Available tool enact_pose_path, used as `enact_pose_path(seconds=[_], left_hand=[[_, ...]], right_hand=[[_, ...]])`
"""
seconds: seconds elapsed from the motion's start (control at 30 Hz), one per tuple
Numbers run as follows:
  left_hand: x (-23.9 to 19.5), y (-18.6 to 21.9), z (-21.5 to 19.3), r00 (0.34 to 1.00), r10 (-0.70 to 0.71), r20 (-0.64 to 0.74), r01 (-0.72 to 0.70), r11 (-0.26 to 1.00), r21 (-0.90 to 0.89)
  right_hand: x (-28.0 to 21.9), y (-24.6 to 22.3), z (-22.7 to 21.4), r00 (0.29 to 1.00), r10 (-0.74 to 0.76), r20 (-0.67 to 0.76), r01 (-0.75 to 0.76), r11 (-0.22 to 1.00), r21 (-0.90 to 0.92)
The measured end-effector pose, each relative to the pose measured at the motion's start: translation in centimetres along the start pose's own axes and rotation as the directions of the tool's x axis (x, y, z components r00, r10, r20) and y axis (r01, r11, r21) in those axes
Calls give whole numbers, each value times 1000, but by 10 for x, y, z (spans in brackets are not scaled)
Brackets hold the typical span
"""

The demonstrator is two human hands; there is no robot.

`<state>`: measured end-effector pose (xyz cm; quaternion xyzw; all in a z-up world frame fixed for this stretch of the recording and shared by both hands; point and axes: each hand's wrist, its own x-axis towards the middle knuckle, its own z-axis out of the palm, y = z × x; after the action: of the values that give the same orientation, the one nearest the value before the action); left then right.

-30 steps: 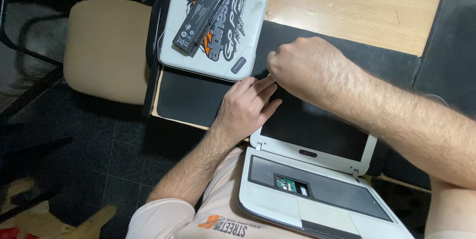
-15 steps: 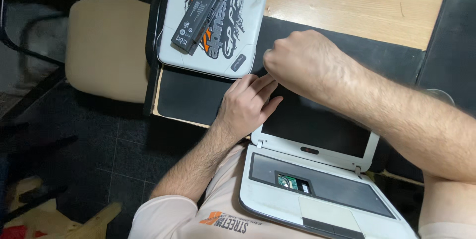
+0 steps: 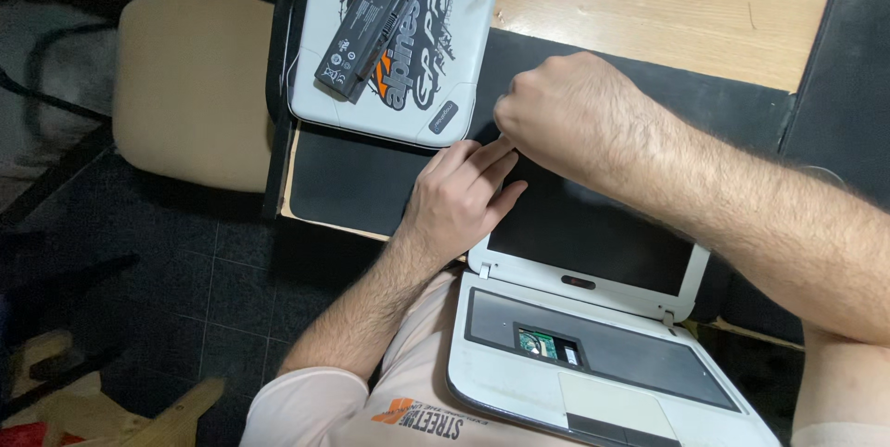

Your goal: The person uses a screwdriver to remove screws from the back of a white laptop. They place the removed screws into a small metal tin on the desk. The person works methodically, removing screws from the battery compartment and the main chassis area.

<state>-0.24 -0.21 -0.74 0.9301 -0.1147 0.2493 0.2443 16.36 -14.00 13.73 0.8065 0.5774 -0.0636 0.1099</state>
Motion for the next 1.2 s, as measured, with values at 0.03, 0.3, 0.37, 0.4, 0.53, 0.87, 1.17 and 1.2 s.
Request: enact_pose_path(seconds=[0.03,0.3,0.37,0.4,0.53,0.87,1.17,1.2], left_hand=[[0,-1,0,1000,0,0,0,1000,-1],[3,2,-6,999,-1,40,0,1000,25],[4,2,-7,999,-6,42,5,1000,19],[5,3,-8,999,-7,43,6,1000,13],[1,0,-4,999,-6,40,4,1000,25],[4,2,-8,1000,3,24,-3,1000,12],[10,1,-7,991,131,-4,-131,991,-5],[13,1,-9,990,138,26,-138,990,0]], right_hand=[[-1,0,0,1000,1,1,-1,1000,0],[-7,-5,-30,995,-87,46,91,992,-84],[-5,-5,-19,994,-109,28,111,988,-108],[-4,-6,-14,992,-128,9,128,983,-135],[-4,-9,-12,995,-96,26,97,993,-59],[-3,-10,-14,999,-46,-14,46,999,3],[-42,-5,13,981,68,-183,-44,990,134],[-56,-3,13,967,89,-241,-58,989,134]])
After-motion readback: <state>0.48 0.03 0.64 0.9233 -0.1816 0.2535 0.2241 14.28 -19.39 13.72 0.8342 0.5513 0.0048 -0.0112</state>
